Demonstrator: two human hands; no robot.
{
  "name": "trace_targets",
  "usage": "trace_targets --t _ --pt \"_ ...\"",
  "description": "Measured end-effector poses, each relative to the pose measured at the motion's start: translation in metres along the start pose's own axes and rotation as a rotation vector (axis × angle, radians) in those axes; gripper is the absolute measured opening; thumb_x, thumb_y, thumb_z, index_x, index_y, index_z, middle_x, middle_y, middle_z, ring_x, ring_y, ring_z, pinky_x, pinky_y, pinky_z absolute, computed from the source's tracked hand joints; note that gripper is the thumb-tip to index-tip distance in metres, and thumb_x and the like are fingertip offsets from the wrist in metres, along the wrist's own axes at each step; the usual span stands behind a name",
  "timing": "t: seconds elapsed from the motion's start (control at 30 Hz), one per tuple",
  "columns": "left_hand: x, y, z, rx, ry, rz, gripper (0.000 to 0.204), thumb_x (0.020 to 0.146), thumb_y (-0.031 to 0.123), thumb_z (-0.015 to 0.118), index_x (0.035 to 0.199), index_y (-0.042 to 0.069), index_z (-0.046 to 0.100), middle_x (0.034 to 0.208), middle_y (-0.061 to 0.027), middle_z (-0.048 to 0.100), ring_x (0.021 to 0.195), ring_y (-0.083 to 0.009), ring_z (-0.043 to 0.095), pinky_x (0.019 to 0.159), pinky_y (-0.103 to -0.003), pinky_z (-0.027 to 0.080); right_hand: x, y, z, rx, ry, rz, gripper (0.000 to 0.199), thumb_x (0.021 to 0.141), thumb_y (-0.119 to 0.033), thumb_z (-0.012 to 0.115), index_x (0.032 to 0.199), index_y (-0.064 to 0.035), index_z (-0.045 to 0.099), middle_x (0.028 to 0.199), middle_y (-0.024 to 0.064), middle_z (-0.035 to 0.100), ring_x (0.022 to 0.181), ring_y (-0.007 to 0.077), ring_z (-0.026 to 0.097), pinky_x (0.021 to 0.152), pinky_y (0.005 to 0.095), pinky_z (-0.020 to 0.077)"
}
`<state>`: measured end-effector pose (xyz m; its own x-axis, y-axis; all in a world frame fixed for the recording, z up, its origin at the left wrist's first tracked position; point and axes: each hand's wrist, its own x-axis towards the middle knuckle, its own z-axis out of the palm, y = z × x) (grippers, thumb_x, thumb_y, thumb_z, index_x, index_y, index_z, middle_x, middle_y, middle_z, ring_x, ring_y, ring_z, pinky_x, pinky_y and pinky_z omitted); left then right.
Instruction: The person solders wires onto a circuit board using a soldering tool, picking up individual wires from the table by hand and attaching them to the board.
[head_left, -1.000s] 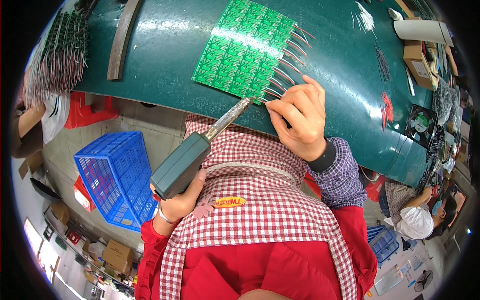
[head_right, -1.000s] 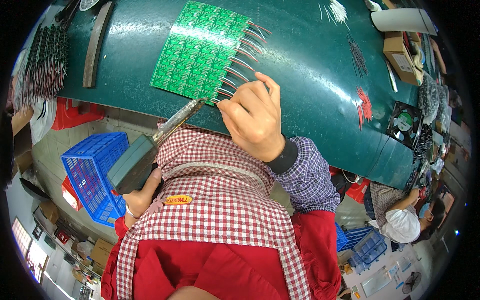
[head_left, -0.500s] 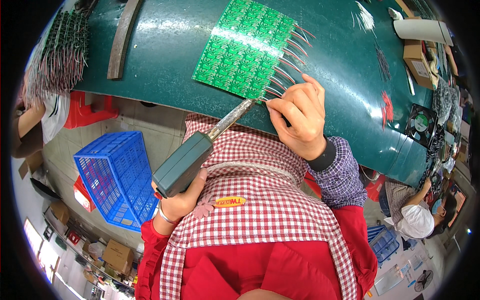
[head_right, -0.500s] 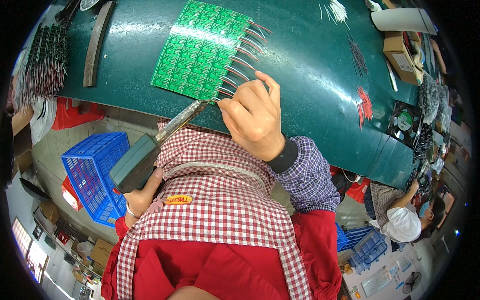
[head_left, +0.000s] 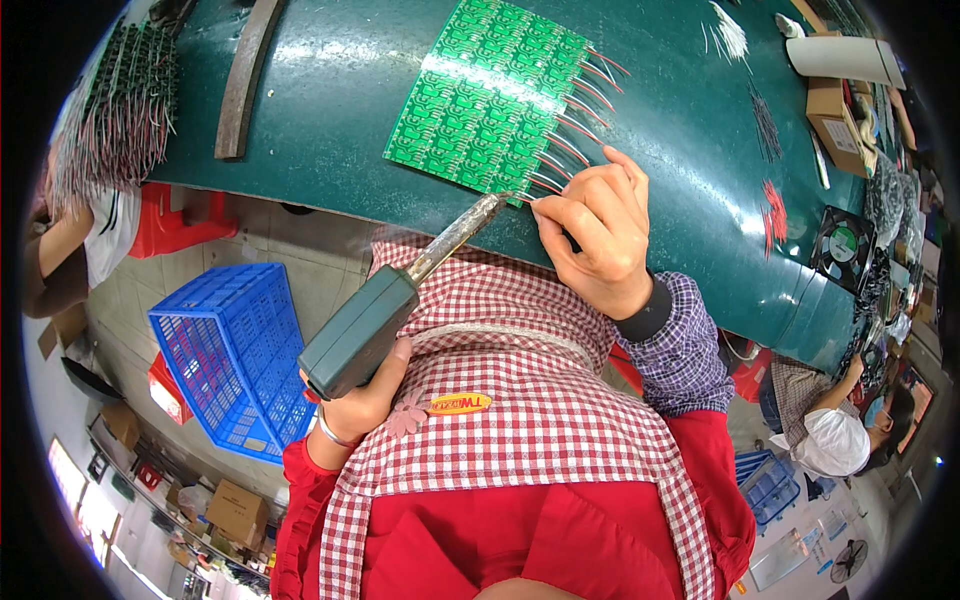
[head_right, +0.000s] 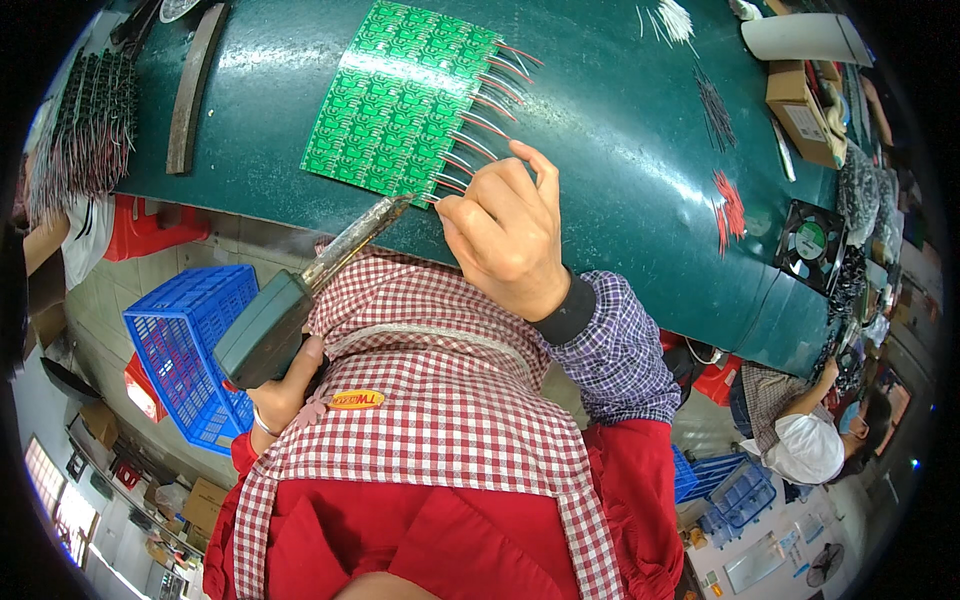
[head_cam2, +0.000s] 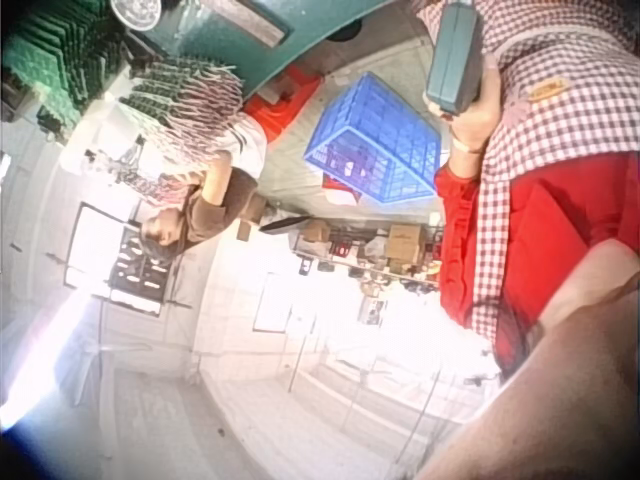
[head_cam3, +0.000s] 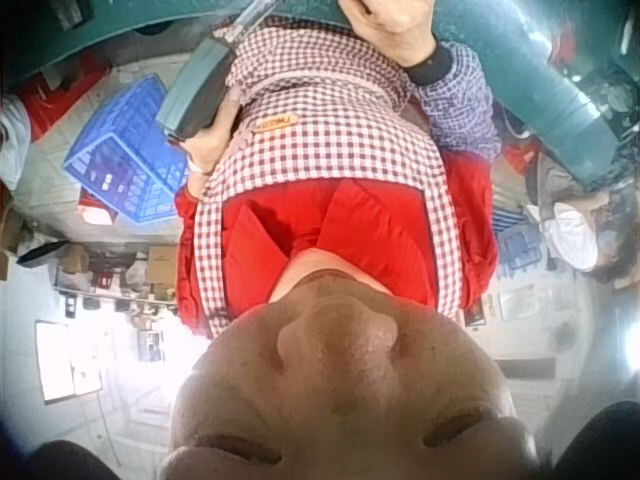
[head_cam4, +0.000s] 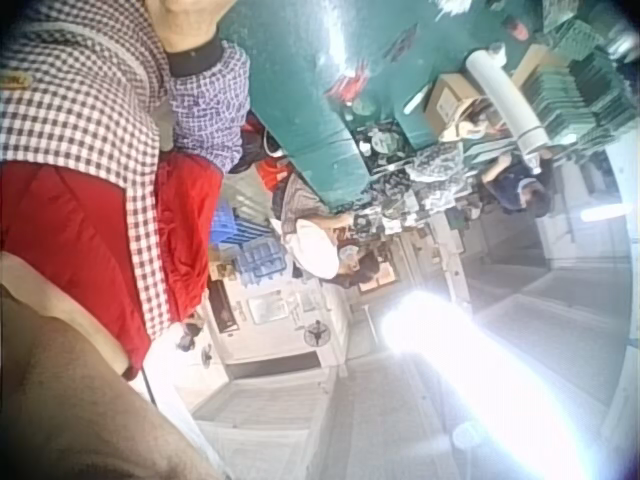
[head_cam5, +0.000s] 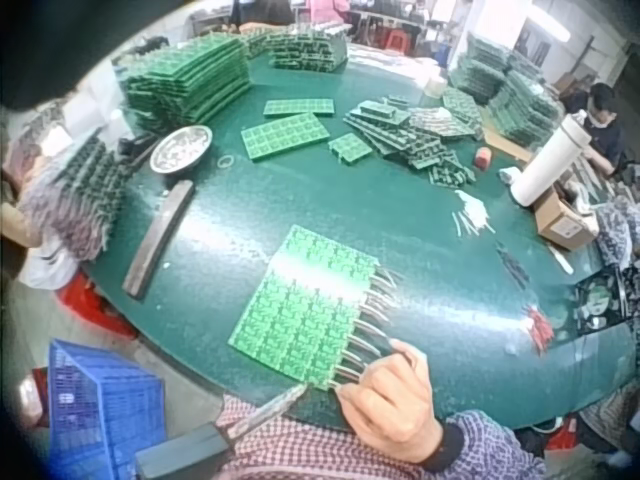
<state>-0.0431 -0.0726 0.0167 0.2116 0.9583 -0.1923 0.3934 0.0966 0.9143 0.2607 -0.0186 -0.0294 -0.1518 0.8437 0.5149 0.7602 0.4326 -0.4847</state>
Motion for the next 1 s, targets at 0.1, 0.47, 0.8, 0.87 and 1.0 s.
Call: trace_targets --t 0.1,0.47,0.8,0.87,1.0 --pt "-0.002 -0.001 -0.002 -0.003 -0.013 -0.016 0.029 0.089 0.004 0.084 0.115 -0.003 0.075 0.103 -0.0095 0.076 0.088 -0.0168 0.069 0.079 -0.032 0.056 0.000 0.000 0.000 0.000 0.004 -0.004 0.021 0.072 -0.001 0.082 0.087 -0.0100 0.070 0.078 0.0008 0.055 0.083 0.0215 0.062 0.103 0.0562 0.0461" --pt "0.006 0.001 0.003 -0.114 0.064 0.001 0.036 0.088 0.002 0.080 0.123 -0.005 0.072 0.106 -0.0101 0.075 0.085 -0.0170 0.068 0.077 -0.031 0.055 0.000 0.000 -0.001 -0.006 -0.006 -0.003 0.020 0.072 -0.002 0.082 0.087 -0.0089 0.070 0.078 0.0019 0.054 0.084 0.0223 0.063 0.103 0.0562 0.0460" --pt "0.036 -0.018 0.008 -0.121 0.175 0.052 0.038 0.090 -0.003 0.076 0.126 -0.007 0.069 0.103 -0.0110 0.072 0.068 -0.0110 0.060 0.059 -0.027 0.047 0.012 0.001 -0.026 0.040 -0.017 0.059 0.016 0.080 -0.006 0.082 0.093 -0.0073 0.071 0.088 0.0049 0.062 0.088 0.0260 0.062 0.092 0.0493 0.0494" --pt "0.043 -0.021 0.008 -0.116 0.198 0.077 0.039 0.090 -0.004 0.076 0.128 -0.007 0.068 0.106 -0.0121 0.072 0.067 -0.0108 0.059 0.058 -0.027 0.046 0.020 0.026 -0.045 0.002 0.012 0.104 0.017 0.080 -0.006 0.082 0.093 -0.0069 0.071 0.089 0.0060 0.063 0.088 0.0281 0.062 0.085 0.0462 0.0497" --pt "0.058 -0.021 0.012 -0.153 0.212 0.097 0.040 0.089 -0.004 0.076 0.128 -0.007 0.068 0.105 -0.0125 0.073 0.067 -0.0105 0.059 0.057 -0.027 0.046 0.044 0.107 -0.071 -0.342 0.170 0.209 0.015 0.083 -0.003 0.079 0.096 -0.0047 0.072 0.093 0.0125 0.066 0.091 0.0348 0.061 0.080 0.0438 0.0499"
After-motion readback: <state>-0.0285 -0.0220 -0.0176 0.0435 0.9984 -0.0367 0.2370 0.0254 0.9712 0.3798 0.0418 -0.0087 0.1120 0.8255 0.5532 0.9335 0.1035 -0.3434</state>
